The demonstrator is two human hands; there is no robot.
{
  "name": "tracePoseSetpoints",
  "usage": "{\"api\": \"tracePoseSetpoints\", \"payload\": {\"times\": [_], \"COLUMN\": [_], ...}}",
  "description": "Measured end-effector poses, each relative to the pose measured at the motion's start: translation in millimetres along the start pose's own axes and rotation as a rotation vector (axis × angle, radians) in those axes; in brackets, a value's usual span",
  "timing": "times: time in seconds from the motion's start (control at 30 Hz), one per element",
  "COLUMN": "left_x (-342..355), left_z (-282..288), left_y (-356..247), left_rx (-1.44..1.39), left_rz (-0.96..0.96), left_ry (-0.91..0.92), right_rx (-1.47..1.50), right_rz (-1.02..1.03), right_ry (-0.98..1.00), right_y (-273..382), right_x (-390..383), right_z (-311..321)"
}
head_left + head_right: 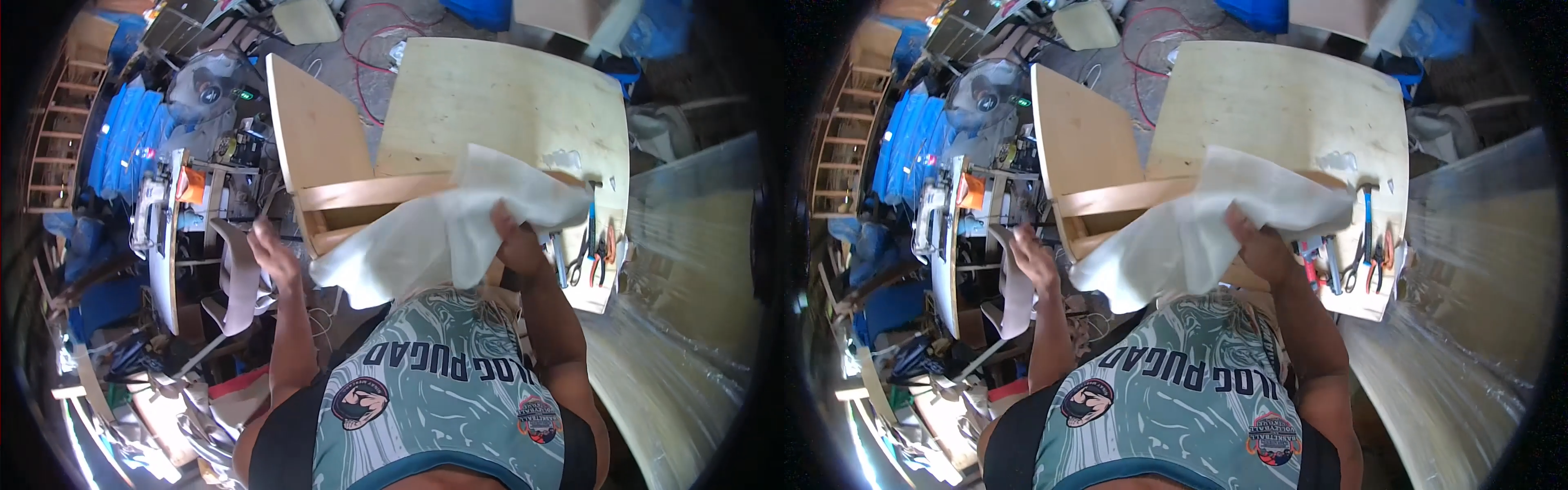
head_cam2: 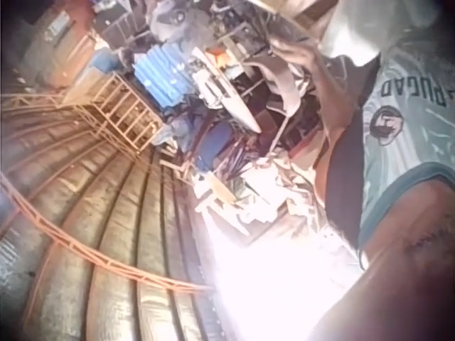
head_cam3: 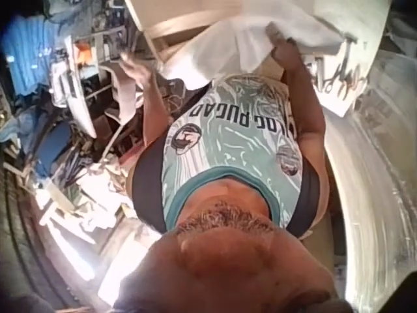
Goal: Attaching foam and fabric to a wooden chair frame using a pneumatic staple gun and scissors.
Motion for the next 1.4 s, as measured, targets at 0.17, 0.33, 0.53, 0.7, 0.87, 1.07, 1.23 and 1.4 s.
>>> {"api": "tracePoseSetpoints", "payload": {"times": [0.17,0.33,0.53,0.7,0.87,1.07,1.23,1.4], "left_x": [-98,-132,-115,-118,-99,-25,66,51], "left_z": [35,33,20,-33,-54,-38,-48,-72], "left_y": [73,77,68,44,13,1,-40,-24], "left_rx": [-0.117,-0.269,-0.133,-0.484,-0.564,-0.475,-0.313,0.307], "left_rz": [1.006,0.92,1.003,1.107,0.978,0.218,-0.332,-0.48], "left_ry": [0.147,0.366,0.777,0.826,0.738,0.744,0.508,0.675], "right_rx": [0.545,0.632,0.445,-0.453,-0.767,-1.364,-1.309,-1.403], "right_rz": [0.062,0.095,0.168,0.442,0.493,0.735,0.696,0.669], "right_ry": [0.036,-0.114,-0.237,-0.234,-0.459,-0.587,-0.664,-0.684], "right_y": [56,73,99,92,61,55,60,60], "right_x": [66,106,147,104,51,80,88,88], "right_z": [-48,-55,-29,-24,-20,-26,-19,-34]}}
Point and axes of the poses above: each hand's wrist, its own x-axis towards the middle knuckle, its own z-axis out of the back of the hand, y = z × x, the point moved 4 cm from there along x, towards the middle knuckle, and after that the axes turned 4 degrees about -x, right-handed, at the moved point
